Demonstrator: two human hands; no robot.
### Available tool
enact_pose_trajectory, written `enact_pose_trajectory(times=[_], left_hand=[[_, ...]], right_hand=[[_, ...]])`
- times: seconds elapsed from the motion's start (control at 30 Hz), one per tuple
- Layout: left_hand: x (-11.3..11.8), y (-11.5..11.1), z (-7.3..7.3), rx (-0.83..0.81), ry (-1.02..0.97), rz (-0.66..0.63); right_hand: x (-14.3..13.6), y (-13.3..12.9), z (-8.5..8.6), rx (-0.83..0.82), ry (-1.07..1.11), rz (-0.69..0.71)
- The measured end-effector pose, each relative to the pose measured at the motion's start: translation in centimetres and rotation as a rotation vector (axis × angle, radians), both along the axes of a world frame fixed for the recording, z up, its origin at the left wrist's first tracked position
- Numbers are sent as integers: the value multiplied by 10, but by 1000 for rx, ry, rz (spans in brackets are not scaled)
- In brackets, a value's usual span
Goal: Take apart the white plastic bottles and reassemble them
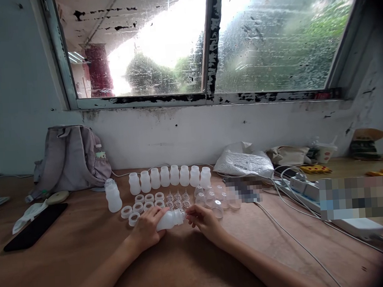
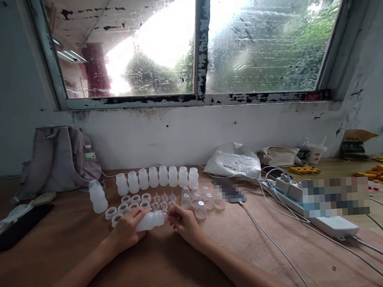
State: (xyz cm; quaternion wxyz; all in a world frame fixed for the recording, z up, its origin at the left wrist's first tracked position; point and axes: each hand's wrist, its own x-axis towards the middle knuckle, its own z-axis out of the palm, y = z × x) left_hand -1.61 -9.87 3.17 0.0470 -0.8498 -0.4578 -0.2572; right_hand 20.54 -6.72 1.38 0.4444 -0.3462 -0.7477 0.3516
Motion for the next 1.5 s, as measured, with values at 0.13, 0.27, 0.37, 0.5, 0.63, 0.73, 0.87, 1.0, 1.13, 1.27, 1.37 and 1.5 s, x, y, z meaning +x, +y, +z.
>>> enact_pose_trajectory(times=[0.13,0.27,0.37,0.5,0.63,0.73,0.87,1.0,1.13,1.27,1.37,1.5], left_hand=[[0,-1,1,-22,-21,-9],[-1,-1,2,-13,9,-22],[-1,-2,2,2,16,-23],[0,-2,2,15,32,-50],[1,-2,2,32,48,-85],[1,-2,2,30,42,-80],[1,-3,2,16,28,-66],[0,-2,1,-1,7,-29],[1,-1,0,-1,18,-22],[2,-2,1,-1,22,-39],[2,-3,2,-7,33,-55],[3,-4,2,-17,46,-65]], right_hand=[[0,0,0,-6,21,9],[0,-3,5,-21,3,6],[1,-7,11,-18,-50,15],[1,-8,12,13,-142,-1],[0,-7,9,-9,-186,-6],[0,-8,12,-10,-194,-5],[2,-10,18,9,-159,89],[0,-9,14,-10,-160,146],[-3,-8,10,85,-186,62],[-1,-12,15,211,-223,31],[1,-14,17,267,-236,64],[2,-13,17,373,-285,69]])
